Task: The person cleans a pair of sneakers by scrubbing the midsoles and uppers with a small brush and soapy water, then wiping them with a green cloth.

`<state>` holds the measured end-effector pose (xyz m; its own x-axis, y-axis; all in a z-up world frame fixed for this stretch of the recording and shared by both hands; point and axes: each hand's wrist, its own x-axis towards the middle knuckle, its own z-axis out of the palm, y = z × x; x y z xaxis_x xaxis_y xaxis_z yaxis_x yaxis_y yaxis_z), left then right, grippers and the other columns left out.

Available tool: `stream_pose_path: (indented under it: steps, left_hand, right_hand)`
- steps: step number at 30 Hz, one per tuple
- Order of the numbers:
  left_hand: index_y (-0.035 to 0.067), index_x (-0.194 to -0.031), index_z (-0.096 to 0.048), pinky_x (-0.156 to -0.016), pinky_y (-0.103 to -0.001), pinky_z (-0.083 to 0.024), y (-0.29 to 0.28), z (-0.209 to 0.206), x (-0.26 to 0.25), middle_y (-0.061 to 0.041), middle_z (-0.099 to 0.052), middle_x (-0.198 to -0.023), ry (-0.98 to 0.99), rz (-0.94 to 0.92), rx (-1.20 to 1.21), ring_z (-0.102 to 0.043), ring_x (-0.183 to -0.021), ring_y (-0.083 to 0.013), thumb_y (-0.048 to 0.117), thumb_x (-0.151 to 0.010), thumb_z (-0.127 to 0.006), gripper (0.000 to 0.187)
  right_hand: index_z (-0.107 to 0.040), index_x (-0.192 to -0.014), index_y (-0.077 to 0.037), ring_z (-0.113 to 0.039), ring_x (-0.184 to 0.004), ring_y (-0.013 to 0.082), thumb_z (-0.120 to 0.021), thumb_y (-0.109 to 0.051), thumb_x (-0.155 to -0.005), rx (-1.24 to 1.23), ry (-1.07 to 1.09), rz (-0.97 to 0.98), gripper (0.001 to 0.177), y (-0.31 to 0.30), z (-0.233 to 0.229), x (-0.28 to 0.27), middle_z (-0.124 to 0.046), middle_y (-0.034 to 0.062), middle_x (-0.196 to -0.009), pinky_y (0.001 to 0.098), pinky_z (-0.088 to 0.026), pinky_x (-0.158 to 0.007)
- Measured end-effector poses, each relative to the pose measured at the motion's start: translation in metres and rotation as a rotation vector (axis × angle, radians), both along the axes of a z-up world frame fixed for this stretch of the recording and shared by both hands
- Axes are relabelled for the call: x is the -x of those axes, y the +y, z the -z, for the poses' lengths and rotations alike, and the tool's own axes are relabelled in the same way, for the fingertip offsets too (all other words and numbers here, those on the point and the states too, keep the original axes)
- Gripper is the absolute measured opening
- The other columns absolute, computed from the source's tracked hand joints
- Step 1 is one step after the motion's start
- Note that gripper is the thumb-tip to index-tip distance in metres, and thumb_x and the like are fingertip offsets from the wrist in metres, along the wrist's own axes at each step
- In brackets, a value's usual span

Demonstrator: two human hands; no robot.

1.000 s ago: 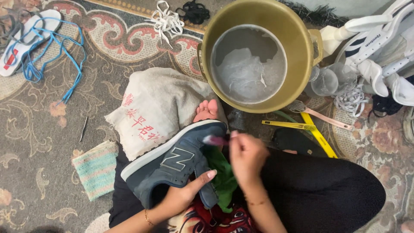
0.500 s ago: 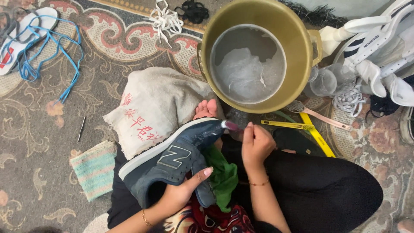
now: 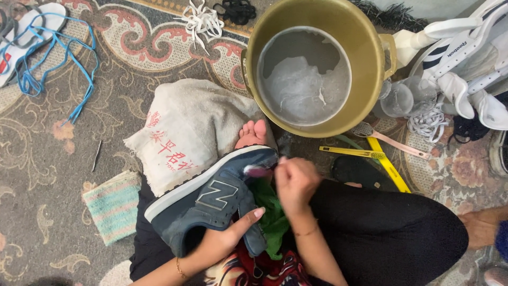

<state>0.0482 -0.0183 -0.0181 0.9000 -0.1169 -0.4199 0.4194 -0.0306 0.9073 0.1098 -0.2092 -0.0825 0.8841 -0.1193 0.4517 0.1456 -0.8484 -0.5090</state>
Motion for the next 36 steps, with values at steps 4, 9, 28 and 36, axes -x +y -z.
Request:
stream_pose_path:
  steps: [4,9,28,36]
  left_hand:
    - [0.013,-0.104,-0.07,-0.106,-0.031,-0.049,0.0,-0.017,-0.005,-0.001,-0.076,-0.11,0.015,0.053,-0.09,-0.067,-0.104,-0.0137,0.036,-0.085,-0.078,0.031]
    - [0.015,-0.111,-0.067,-0.109,-0.031,-0.044,-0.003,-0.036,-0.011,-0.002,-0.075,-0.116,-0.037,0.146,-0.245,-0.066,-0.11,-0.0156,0.047,-0.084,-0.077,0.044]
    - [-0.003,-0.128,-0.058,-0.103,-0.036,-0.047,-0.015,0.059,0.037,-0.025,-0.068,-0.121,-0.725,0.325,-0.955,-0.062,-0.121,-0.0291,0.069,-0.092,-0.065,0.081]
    - [0.007,-0.138,-0.057,-0.117,-0.036,-0.029,-0.013,0.036,0.025,-0.012,-0.06,-0.144,-0.39,0.295,-0.7,-0.048,-0.139,-0.0251,0.068,-0.088,-0.066,0.079]
  right_hand:
    - [-0.036,-0.058,-0.006,-0.03,-0.049,0.0193,-0.058,-0.005,-0.1,-0.104,0.05,0.126,0.047,-0.027,-0.003,-0.008,-0.032,0.0053,-0.052,0.0384,-0.024,-0.052]
    - [-0.037,-0.055,-0.011,-0.03,-0.048,0.0182,-0.059,-0.003,-0.096,-0.009,0.022,-0.022,0.047,0.001,-0.016,0.004,-0.034,0.0011,-0.052,0.0368,-0.025,-0.051]
    - [-0.034,-0.058,-0.008,-0.035,-0.048,0.0273,-0.058,-0.002,-0.095,-0.072,0.012,-0.186,0.044,0.013,-0.056,0.0,-0.035,0.0064,-0.052,0.0399,-0.029,-0.053]
    - [-0.034,-0.054,-0.008,-0.034,-0.045,0.0252,-0.062,0.001,-0.088,-0.003,0.059,-0.101,0.045,-0.002,-0.054,-0.007,-0.037,0.0059,-0.049,0.0419,-0.027,-0.052]
